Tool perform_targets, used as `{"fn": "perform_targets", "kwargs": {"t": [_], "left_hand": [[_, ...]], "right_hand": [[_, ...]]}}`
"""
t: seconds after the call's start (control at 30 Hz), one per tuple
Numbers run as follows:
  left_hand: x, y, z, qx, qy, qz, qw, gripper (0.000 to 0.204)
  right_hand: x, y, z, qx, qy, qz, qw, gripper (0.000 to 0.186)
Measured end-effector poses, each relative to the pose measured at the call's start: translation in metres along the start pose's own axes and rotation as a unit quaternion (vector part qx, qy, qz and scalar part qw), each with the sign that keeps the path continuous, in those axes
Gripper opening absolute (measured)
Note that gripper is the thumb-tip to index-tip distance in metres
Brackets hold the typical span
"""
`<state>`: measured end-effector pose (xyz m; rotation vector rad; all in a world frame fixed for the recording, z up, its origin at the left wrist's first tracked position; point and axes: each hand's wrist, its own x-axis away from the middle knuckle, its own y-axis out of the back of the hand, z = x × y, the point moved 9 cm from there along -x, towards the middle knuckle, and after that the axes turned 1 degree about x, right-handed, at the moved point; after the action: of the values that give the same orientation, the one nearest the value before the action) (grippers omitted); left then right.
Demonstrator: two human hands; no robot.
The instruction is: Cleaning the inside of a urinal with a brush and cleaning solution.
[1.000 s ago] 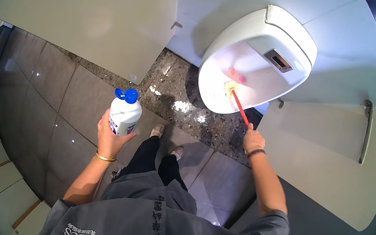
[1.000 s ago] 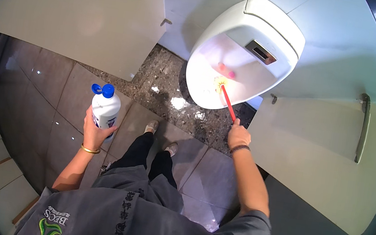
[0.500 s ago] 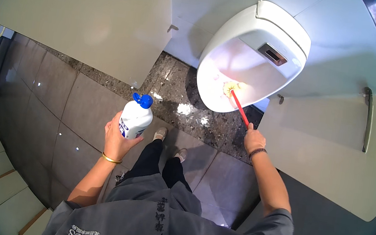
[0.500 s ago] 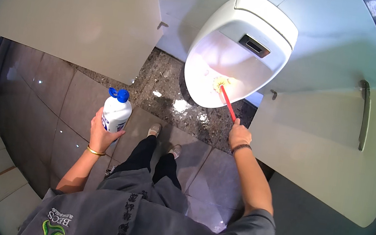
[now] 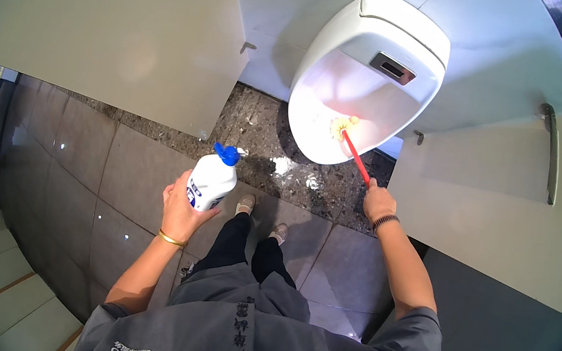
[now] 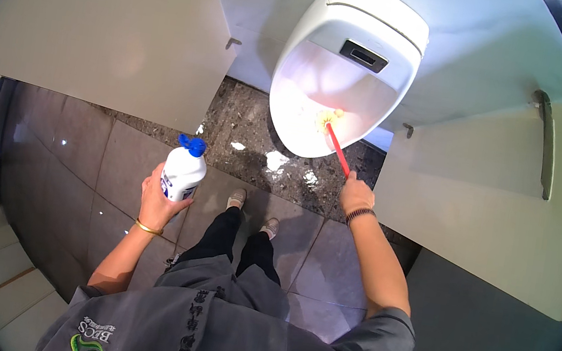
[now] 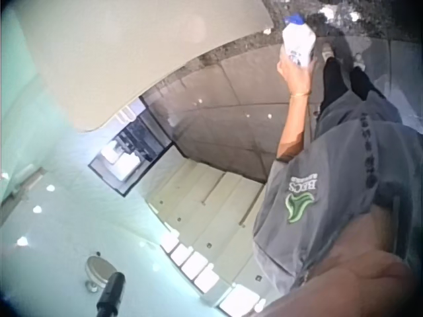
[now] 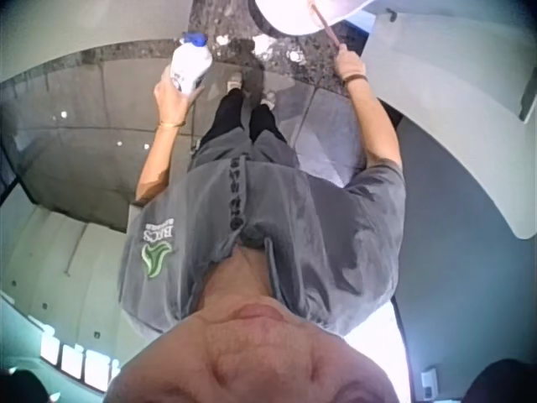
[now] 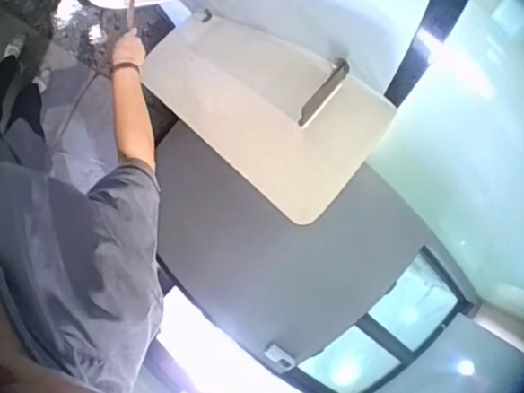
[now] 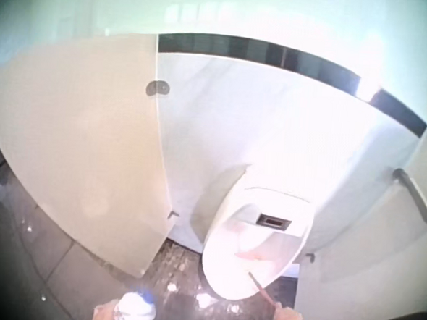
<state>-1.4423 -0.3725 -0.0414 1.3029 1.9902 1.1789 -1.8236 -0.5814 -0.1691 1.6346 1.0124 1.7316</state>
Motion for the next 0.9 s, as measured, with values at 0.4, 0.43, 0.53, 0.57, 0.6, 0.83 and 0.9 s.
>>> {"fn": "perform_targets", "kwargs": {"t": [0.4,0.43,0.53,0.57,0.6,0.83,0.9], "left_hand": [[-0.071,-0.064,-0.059,-0.147,-0.099,0.087,0.98,0.093],[-0.076,-0.066,-0.068,-0.161,-0.122,0.081,0.976,0.093],[-0.094,-0.081,-0.092,-0.186,-0.152,0.107,0.965,0.092],[-0.098,-0.086,-0.096,-0.193,-0.158,0.109,0.962,0.092],[-0.102,-0.09,-0.099,-0.199,-0.165,0.111,0.96,0.092],[-0.133,-0.128,-0.126,-0.268,-0.217,0.151,0.926,0.082],[-0.143,-0.132,-0.123,-0.295,-0.217,0.148,0.919,0.079]], "right_hand": [[0.082,-0.085,0.101,-0.571,-0.042,0.062,0.818,0.049],[0.085,-0.085,0.108,-0.516,-0.035,0.034,0.855,0.049],[0.085,-0.094,0.115,-0.478,-0.056,-0.048,0.875,0.047],[0.079,-0.097,0.117,-0.505,-0.078,-0.033,0.859,0.047],[0.067,-0.094,0.116,-0.512,-0.081,-0.033,0.854,0.047],[0.048,-0.125,0.096,-0.512,-0.106,-0.029,0.852,0.057],[0.083,-0.13,0.129,-0.516,-0.108,0.005,0.85,0.057]]}}
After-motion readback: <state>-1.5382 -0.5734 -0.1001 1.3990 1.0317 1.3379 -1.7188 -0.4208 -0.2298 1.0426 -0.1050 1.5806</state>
